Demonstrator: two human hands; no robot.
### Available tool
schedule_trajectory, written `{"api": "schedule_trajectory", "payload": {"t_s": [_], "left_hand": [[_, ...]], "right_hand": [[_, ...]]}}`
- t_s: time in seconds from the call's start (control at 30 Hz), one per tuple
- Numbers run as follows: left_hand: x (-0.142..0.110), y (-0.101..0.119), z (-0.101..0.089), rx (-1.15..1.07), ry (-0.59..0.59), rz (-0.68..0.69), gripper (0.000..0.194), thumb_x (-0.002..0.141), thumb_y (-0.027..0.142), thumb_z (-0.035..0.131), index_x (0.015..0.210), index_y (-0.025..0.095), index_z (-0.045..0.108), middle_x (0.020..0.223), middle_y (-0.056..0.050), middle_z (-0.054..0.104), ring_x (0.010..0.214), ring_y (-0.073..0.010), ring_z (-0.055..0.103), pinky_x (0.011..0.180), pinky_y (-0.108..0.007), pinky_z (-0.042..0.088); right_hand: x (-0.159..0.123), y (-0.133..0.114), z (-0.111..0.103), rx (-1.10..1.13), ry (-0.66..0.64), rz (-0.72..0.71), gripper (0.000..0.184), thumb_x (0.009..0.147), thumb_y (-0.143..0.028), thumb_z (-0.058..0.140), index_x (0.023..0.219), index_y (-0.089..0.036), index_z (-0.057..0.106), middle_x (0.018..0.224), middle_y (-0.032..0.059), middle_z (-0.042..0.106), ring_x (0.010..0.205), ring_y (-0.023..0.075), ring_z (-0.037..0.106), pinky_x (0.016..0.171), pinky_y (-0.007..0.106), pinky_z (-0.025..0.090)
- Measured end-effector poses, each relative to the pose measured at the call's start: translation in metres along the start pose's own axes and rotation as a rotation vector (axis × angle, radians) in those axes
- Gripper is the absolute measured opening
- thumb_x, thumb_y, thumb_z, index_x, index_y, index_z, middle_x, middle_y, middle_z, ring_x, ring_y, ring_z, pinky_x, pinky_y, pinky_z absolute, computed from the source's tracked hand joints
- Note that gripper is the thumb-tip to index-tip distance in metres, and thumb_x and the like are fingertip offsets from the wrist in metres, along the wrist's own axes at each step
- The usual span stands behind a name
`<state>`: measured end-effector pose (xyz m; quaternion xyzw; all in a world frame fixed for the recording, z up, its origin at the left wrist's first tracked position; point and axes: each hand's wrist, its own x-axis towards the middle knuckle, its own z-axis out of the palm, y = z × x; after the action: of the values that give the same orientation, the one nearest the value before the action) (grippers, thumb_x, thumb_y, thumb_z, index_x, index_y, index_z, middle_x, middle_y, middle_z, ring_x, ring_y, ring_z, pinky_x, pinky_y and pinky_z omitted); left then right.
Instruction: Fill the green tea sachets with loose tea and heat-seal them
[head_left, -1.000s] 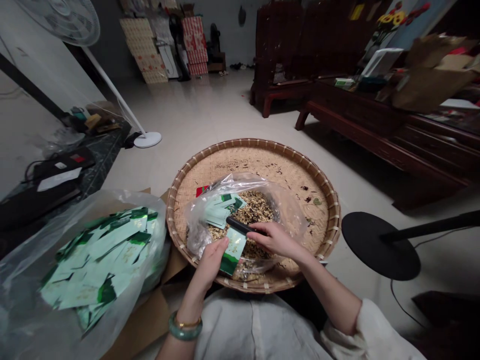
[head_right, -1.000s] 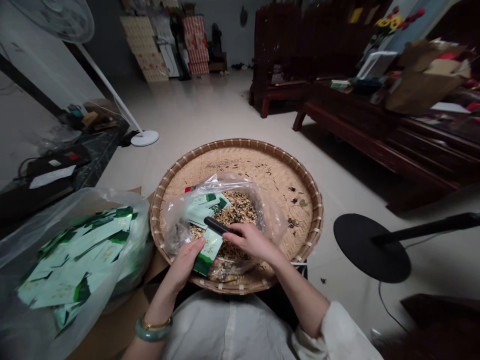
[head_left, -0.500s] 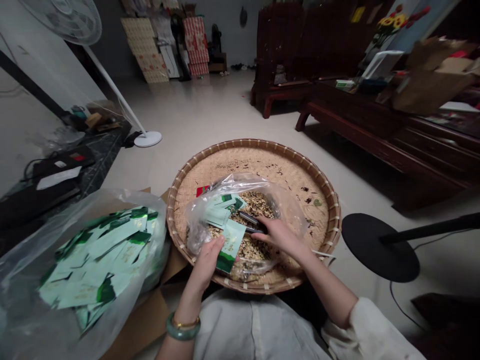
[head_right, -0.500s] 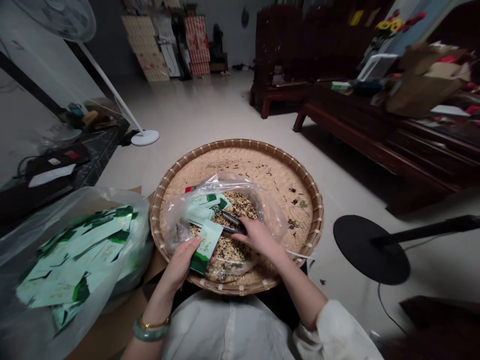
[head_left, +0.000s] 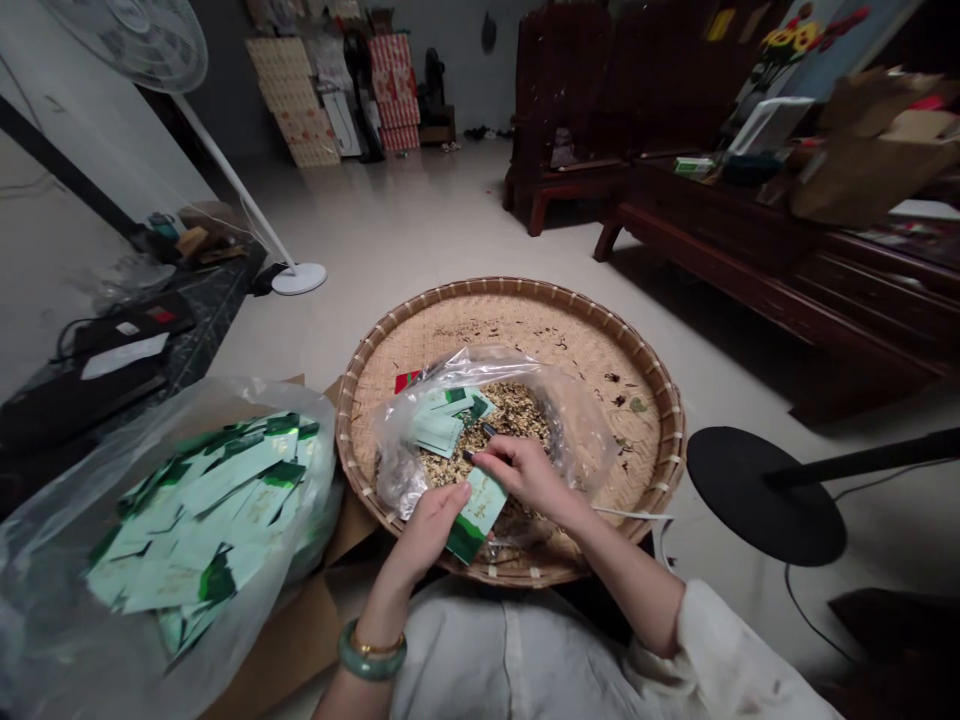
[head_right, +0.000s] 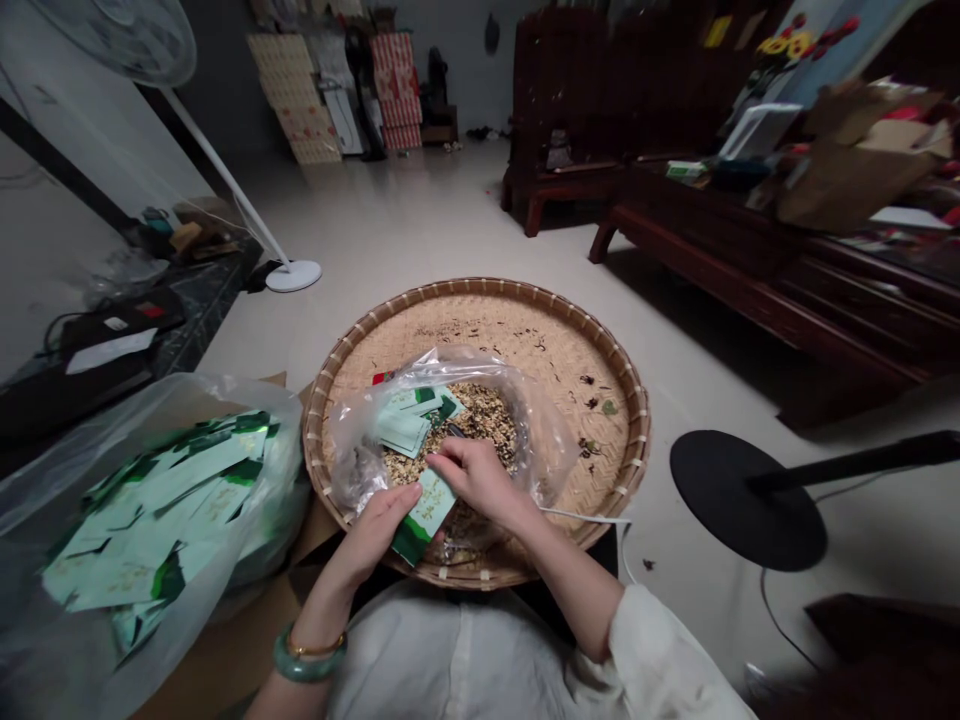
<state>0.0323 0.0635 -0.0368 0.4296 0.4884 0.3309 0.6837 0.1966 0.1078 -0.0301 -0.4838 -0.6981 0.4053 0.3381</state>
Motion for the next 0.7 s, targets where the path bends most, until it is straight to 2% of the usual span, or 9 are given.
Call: {"api": "schedule_trajectory", "payload": {"t_s": [0.07,0.13,0.2,0.27,0.3,0.4,0.5,0.6,0.7], "left_hand": [[-0.001,0.000,-0.002,-0.030,0.022,-0.005,0.045,0.073,0.056,0.065,0.073,0.011,0.067,0.062,-0.004,0.067,0.053,-0.0150,0.058,0.050,-0.025,0.046],[-0.003,0.005,-0.006,-0.170,0.134,0.037,0.046,0.071,0.057,0.067,0.083,0.013,0.069,0.069,-0.005,0.070,0.056,-0.0163,0.061,0.052,-0.025,0.047],[-0.007,0.014,-0.011,-0.390,0.347,0.205,0.053,0.071,0.062,0.064,0.100,0.019,0.067,0.084,-0.005,0.073,0.064,-0.0173,0.066,0.055,-0.024,0.049],[-0.011,0.026,-0.015,-0.567,0.535,0.468,0.061,0.072,0.071,0.055,0.115,0.027,0.061,0.108,-0.004,0.070,0.079,-0.0187,0.069,0.061,-0.024,0.052],[-0.013,0.031,-0.017,-0.613,0.570,0.583,0.066,0.071,0.075,0.050,0.119,0.029,0.058,0.121,-0.004,0.065,0.090,-0.0204,0.068,0.067,-0.025,0.053],[-0.013,0.038,-0.020,-0.663,0.532,0.702,0.076,0.068,0.076,0.052,0.126,0.028,0.053,0.138,-0.009,0.052,0.115,-0.0260,0.058,0.086,-0.031,0.051],[-0.010,0.030,-0.020,-0.655,0.449,0.629,0.072,0.069,0.065,0.063,0.128,0.026,0.052,0.138,-0.012,0.051,0.117,-0.0277,0.057,0.091,-0.034,0.050],[-0.008,0.018,-0.020,-0.596,0.380,0.533,0.053,0.076,0.048,0.066,0.123,0.024,0.056,0.128,-0.013,0.059,0.109,-0.0275,0.062,0.087,-0.036,0.051],[-0.006,0.012,-0.021,-0.526,0.365,0.488,0.042,0.078,0.037,0.066,0.115,0.020,0.061,0.120,-0.014,0.064,0.106,-0.0278,0.063,0.084,-0.037,0.052]], "right_hand": [[0.004,0.005,-0.001,0.122,-0.036,0.079,0.046,0.086,-0.056,0.048,0.060,-0.018,0.053,0.052,-0.0031,0.045,0.050,0.0105,0.042,0.048,0.022,0.032],[0.010,0.010,-0.003,0.214,-0.067,0.179,0.050,0.090,-0.058,0.035,0.071,-0.018,0.057,0.051,-0.0037,0.045,0.045,0.0112,0.042,0.044,0.022,0.032],[0.018,0.013,-0.005,0.161,-0.062,0.198,0.050,0.094,-0.054,0.028,0.086,-0.018,0.061,0.054,-0.0027,0.050,0.046,0.0125,0.047,0.045,0.023,0.037],[0.027,0.013,-0.003,-0.037,-0.047,0.102,0.039,0.095,-0.045,0.035,0.093,-0.018,0.063,0.067,0.0009,0.060,0.060,0.0143,0.057,0.058,0.025,0.044],[0.032,0.012,0.000,-0.160,-0.052,0.041,0.032,0.094,-0.039,0.041,0.096,-0.017,0.064,0.075,0.0031,0.064,0.069,0.0154,0.060,0.067,0.026,0.046],[0.048,0.006,0.015,-0.534,-0.116,-0.057,0.026,0.091,-0.032,0.051,0.109,-0.016,0.062,0.102,0.0098,0.065,0.093,0.0193,0.060,0.083,0.029,0.045],[0.062,0.001,0.033,-0.851,-0.185,-0.064,0.035,0.085,-0.036,0.060,0.115,-0.017,0.059,0.113,0.0136,0.059,0.101,0.0242,0.057,0.078,0.030,0.049],[0.068,-0.001,0.044,-0.947,-0.226,-0.081,0.032,0.081,-0.032,0.064,0.108,-0.015,0.062,0.112,0.0148,0.059,0.102,0.0271,0.055,0.070,0.030,0.051],[0.068,-0.003,0.048,-0.972,-0.237,-0.085,0.025,0.084,-0.023,0.057,0.106,-0.012,0.063,0.110,0.0174,0.059,0.102,0.0279,0.054,0.069,0.033,0.052]]}}
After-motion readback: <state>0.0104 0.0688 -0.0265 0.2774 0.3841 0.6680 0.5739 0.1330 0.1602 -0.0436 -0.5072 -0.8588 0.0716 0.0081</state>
